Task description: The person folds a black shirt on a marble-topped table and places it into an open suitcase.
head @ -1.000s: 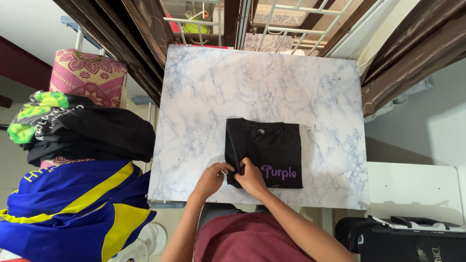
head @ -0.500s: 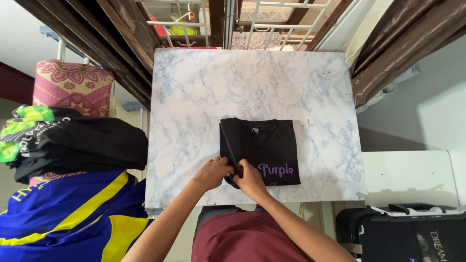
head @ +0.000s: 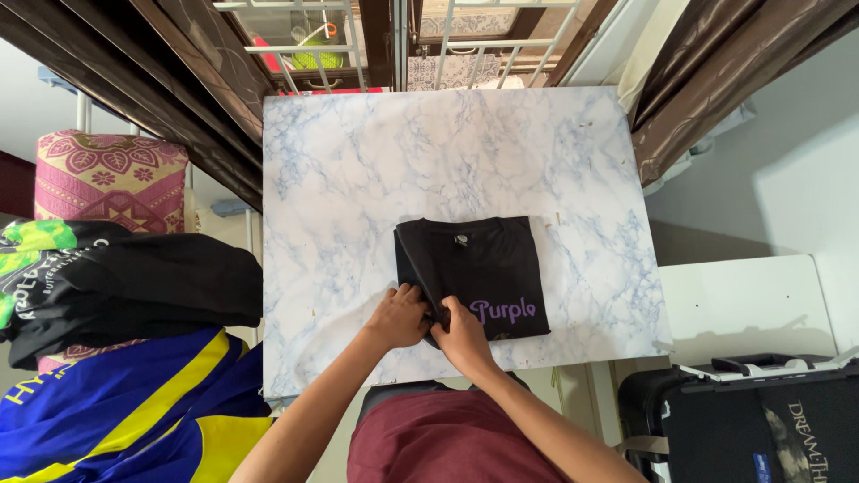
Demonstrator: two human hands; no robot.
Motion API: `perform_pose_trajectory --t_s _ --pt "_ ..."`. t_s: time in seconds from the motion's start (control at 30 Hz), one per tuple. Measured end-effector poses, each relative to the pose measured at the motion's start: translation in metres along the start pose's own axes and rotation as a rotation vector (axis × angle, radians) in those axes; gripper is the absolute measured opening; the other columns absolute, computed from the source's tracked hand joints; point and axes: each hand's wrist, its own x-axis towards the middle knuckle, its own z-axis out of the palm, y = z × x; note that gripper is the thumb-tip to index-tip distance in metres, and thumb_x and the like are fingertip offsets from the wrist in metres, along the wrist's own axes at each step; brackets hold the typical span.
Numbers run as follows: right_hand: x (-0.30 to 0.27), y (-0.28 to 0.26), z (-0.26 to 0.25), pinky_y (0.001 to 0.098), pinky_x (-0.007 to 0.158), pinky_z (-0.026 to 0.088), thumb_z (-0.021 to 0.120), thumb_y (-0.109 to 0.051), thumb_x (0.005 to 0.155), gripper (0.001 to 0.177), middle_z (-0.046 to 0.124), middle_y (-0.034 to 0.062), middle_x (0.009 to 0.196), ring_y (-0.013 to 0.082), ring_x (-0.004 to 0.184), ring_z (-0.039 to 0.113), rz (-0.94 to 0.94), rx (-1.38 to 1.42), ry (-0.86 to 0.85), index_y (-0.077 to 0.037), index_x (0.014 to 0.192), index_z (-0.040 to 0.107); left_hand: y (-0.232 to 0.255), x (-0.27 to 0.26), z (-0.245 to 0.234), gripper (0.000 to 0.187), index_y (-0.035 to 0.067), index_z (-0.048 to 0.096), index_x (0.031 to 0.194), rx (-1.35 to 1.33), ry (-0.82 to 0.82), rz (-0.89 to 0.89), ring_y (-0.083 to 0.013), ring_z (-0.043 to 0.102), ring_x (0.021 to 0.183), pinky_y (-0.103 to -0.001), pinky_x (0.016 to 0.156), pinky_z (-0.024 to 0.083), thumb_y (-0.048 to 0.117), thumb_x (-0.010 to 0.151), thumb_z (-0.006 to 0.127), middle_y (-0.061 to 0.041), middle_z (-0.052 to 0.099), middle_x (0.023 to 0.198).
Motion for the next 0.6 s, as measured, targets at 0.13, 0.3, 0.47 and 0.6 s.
perform_pose_trajectory --t_s 0.13,0.3,0.47,0.6 --pt "0.000 -0.001 0.001 0.0420 0.071 0.055 0.072 -0.010 0.085 0.033 0.072 0.0149 0.092 0.0305 0.080 0.072 -0.029 -0.027 0.020 -0.003 0.114 0.057 -0.008 0.004 0.009 0.031 0.016 0.077 0.110 -0.056 0.043 0.018 -0.0315 0.050 0.119 -0.047 0.102 0.040 0.036 0.088 0.067 -0.012 0.060 0.119" --pt "-0.004 -0.007 -0.002 0.0430 0.071 0.055 0.071 -0.010 0.084 0.033 0.071 0.0156 0.094 0.0313 0.081 0.072 -0.046 -0.017 0.036 -0.003 0.113 0.055 -0.004 0.010 0.016 0.033 0.016 0.077 0.110 0.046 0.048 -0.026 -0.0307 0.052 0.120 -0.046 0.102 0.041 0.033 0.082 0.070 -0.011 0.062 0.119" --pt "-0.006 -0.013 -0.005 0.0441 0.072 0.054 0.071 -0.010 0.084 0.031 0.070 0.0156 0.094 0.0326 0.080 0.071 -0.032 -0.019 0.028 -0.002 0.109 0.054 -0.003 0.018 0.030 0.040 0.009 0.072 0.111 0.053 0.135 -0.053 -0.0316 0.054 0.117 -0.045 0.099 0.043 0.025 0.074 0.075 -0.013 0.063 0.117" --pt "-0.002 -0.007 -0.001 0.0433 0.073 0.055 0.071 -0.011 0.083 0.030 0.071 0.0153 0.092 0.0321 0.081 0.072 -0.048 0.000 0.038 -0.002 0.107 0.055 -0.017 0.009 0.037 0.040 0.007 0.068 0.113 -0.100 0.238 -0.011 -0.0328 0.058 0.115 -0.045 0.098 0.045 0.006 0.073 0.069 -0.013 0.065 0.113"
